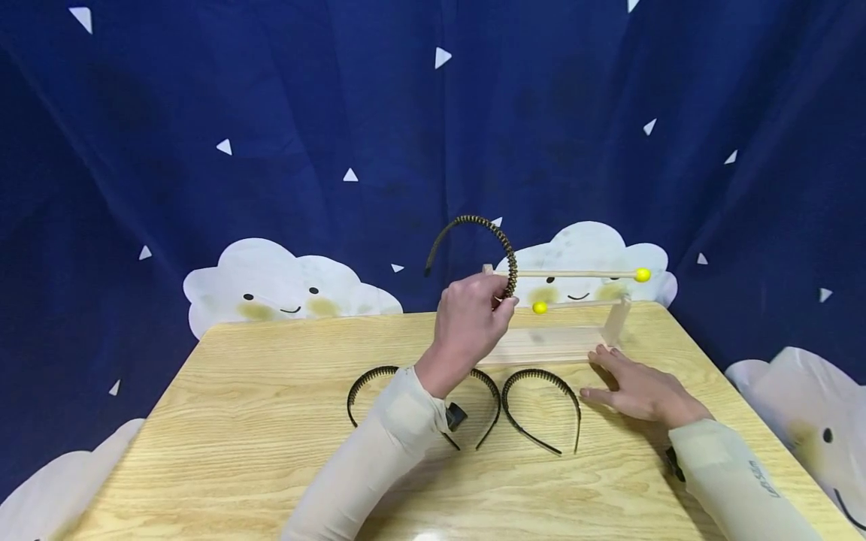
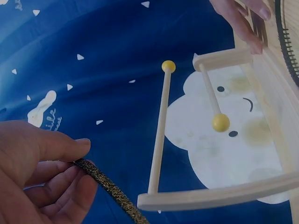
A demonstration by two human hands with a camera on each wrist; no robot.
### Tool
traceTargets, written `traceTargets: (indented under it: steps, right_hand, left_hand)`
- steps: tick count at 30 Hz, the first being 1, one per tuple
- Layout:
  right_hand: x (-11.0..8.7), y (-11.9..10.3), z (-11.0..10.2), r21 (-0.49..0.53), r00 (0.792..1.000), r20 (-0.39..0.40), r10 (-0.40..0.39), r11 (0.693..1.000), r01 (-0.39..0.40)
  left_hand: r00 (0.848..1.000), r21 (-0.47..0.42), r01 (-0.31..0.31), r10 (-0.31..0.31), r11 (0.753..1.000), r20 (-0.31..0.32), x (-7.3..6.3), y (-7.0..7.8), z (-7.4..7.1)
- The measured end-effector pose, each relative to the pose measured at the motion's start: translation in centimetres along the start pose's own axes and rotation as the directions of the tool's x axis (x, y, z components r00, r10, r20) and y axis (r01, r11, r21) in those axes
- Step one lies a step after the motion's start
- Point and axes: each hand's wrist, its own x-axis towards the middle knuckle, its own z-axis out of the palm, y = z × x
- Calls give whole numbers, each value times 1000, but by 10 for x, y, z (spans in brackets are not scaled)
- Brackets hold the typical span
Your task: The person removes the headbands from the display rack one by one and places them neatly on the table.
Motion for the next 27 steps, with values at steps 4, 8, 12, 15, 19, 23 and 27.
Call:
traceTargets:
  steps: [4,8,12,15,19,23,27]
  right_hand:
    - [-1,-1,0,6,1000,1,-1,1000,1]
    - [-2,0,-1,5,1000,4,5,1000,-5]
    - [-1,2,-1,-1,1000,1,1,1000,-1]
    - [-1,2,0,4,1000,1,-1,1000,1]
    - [-1,2,1,9,1000,2,0,1000,0]
    - [-1,1,2,3,1000,3,3,1000,-3]
    - [-1,-1,-1,1,1000,2,2,1000,-2]
  left_hand:
    - [1000,21,13,-13,1000,10,-6,-8,-4]
    - [1000,44,23,-23,999,4,-11,-16,-9]
    - [999,62,32,-32,998,-6,-18,-26,-13]
    - [999,73,41,-41,996,4,-23,-32,-16]
    - [998,98,57,-59,994,22,-31,-40,-21]
    - [996,112,71,-76,991,39,-39,-48,-25]
    - [995,127,77,-84,989,47,-45,-57,-29]
